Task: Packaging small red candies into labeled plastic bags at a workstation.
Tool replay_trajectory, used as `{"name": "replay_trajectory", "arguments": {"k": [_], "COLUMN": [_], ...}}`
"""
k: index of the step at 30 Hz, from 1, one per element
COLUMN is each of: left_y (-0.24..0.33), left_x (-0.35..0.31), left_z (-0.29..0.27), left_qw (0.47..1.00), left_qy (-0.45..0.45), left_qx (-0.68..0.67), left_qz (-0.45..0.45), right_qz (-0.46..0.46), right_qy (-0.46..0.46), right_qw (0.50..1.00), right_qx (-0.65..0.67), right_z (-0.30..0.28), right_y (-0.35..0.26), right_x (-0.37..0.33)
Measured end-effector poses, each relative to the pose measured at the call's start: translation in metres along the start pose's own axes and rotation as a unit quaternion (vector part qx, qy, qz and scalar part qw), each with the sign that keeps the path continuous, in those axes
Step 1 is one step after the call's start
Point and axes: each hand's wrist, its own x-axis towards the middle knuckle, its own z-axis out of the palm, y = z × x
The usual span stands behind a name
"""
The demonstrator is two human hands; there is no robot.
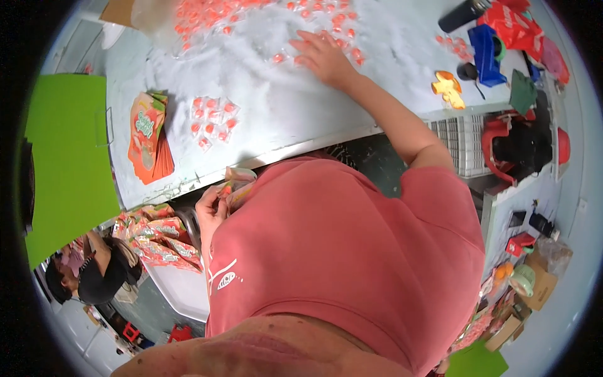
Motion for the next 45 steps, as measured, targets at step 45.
{"name": "replay_trajectory", "arguments": {"k": [45], "left_y": [0.003], "left_x": [0.005], "left_z": [0.009], "left_qw": [0.999], "left_qy": [-0.006], "left_qx": [-0.017], "left_qz": [0.044], "right_qz": [0.09], "right_qy": [0.031], "right_qw": [0.995], "right_qx": [-0.012], "right_z": [-0.035], "right_y": [-0.035], "right_x": [-0.057]}}
